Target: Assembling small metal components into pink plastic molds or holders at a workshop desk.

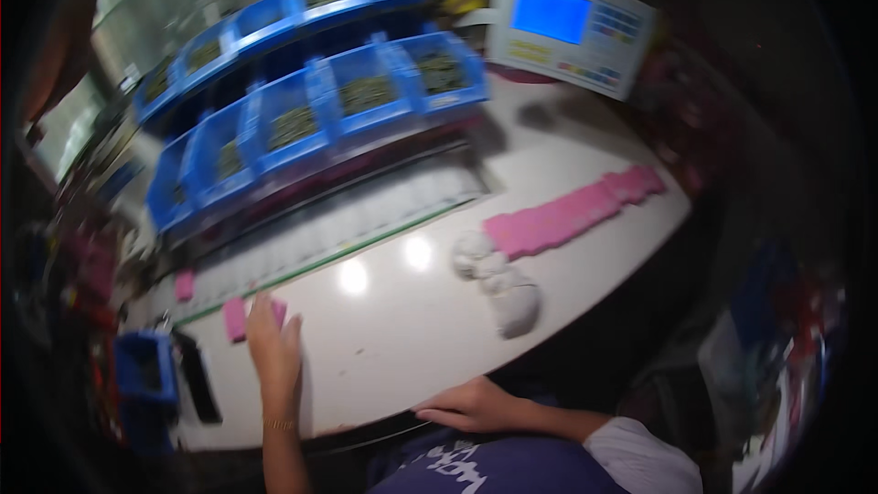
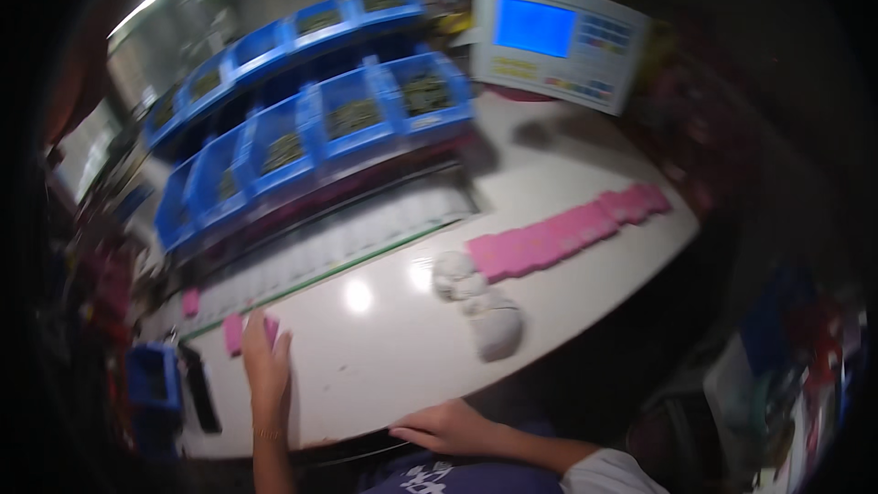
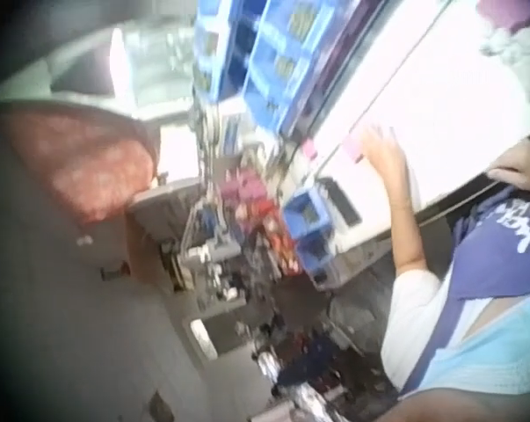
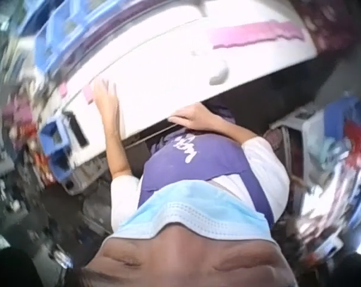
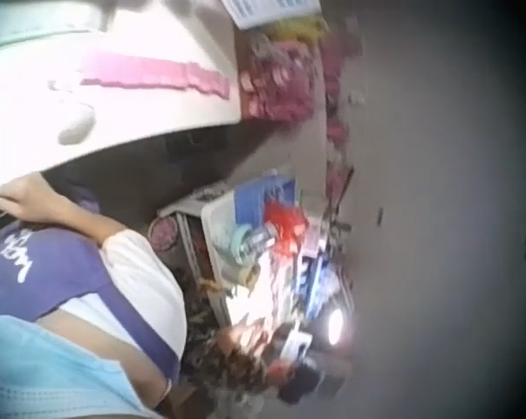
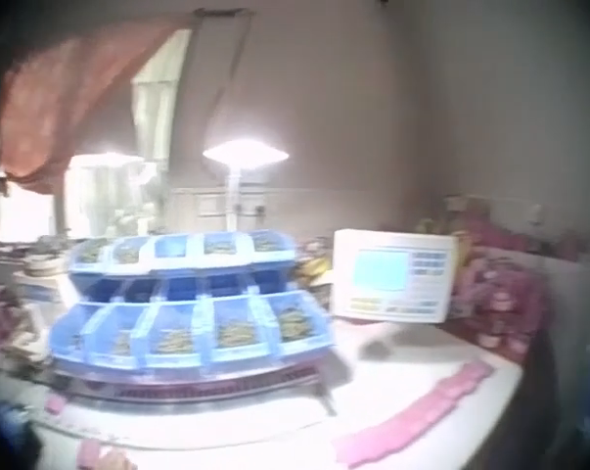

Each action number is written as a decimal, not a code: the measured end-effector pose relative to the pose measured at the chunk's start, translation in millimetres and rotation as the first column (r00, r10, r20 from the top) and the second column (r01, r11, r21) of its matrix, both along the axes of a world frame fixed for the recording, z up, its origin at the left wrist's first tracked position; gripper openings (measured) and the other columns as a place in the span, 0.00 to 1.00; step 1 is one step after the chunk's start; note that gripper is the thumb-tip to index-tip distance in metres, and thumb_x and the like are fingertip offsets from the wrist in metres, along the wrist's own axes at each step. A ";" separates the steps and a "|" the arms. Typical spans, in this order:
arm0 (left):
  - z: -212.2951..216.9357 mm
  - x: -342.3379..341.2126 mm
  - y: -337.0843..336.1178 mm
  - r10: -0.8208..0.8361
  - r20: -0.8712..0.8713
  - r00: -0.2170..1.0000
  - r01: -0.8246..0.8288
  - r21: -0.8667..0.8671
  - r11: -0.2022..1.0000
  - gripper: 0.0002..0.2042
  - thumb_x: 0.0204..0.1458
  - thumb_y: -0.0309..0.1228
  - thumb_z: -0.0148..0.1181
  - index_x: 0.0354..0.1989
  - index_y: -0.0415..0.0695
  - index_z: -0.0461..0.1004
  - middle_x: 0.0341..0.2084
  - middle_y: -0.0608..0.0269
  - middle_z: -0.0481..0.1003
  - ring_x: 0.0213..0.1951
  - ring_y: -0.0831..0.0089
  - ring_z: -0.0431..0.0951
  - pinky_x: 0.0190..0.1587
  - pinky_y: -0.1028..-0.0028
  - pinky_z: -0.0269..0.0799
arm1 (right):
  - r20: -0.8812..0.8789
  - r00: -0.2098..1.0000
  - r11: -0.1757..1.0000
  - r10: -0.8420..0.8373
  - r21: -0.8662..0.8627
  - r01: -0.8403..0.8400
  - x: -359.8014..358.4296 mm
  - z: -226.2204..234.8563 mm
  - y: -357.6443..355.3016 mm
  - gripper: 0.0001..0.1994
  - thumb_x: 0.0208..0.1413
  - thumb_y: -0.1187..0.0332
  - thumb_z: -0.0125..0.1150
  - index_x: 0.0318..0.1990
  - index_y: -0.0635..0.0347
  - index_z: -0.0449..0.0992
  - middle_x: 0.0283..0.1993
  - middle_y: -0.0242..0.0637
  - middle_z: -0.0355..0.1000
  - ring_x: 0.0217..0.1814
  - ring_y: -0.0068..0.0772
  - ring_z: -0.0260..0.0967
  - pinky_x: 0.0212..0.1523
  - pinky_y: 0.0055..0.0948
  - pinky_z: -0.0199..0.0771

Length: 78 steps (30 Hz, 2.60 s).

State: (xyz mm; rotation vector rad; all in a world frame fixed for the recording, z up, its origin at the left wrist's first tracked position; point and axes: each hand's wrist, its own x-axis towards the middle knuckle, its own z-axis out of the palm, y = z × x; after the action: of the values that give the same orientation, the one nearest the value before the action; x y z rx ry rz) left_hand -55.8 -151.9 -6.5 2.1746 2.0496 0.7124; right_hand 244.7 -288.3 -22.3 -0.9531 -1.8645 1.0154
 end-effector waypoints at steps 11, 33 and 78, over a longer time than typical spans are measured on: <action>36.4 11.2 -143.9 0.072 0.235 0.969 -0.067 -0.028 0.997 0.25 0.40 0.26 0.70 0.50 0.36 0.72 0.43 0.55 0.72 0.47 0.62 0.70 0.53 0.63 0.68 | -0.620 0.783 0.628 0.041 -0.594 -0.503 -99.4 3.2 47.1 0.25 0.68 0.63 0.53 0.69 0.62 0.61 0.60 0.43 0.69 0.56 0.25 0.70 0.54 0.26 0.70; 13.7 149.5 -42.5 -0.136 0.975 0.178 0.313 0.075 0.947 0.25 0.47 0.21 0.68 0.54 0.38 0.66 0.47 0.54 0.70 0.49 0.68 0.73 0.54 0.70 0.70 | -0.191 0.903 0.904 -0.385 -0.276 0.327 29.3 47.2 102.6 0.19 0.71 0.60 0.44 0.54 0.68 0.73 0.37 0.43 0.78 0.41 0.24 0.74 0.45 0.28 0.74; 52.9 190.0 -23.1 0.378 0.926 -0.016 0.629 -0.284 0.724 0.34 0.67 0.54 0.30 0.49 0.33 0.73 0.19 0.58 0.73 0.16 0.73 0.71 0.19 0.75 0.70 | -0.030 0.834 0.702 -0.551 0.524 0.483 66.6 71.5 115.0 0.18 0.46 0.81 0.66 0.47 0.61 0.79 0.41 0.40 0.76 0.45 0.41 0.71 0.42 0.36 0.74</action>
State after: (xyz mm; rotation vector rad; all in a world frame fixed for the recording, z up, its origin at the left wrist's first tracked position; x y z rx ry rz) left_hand 134.2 -175.0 46.4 0.6955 0.8404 0.8622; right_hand 311.3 -173.3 49.3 -1.1310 -1.6786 0.0917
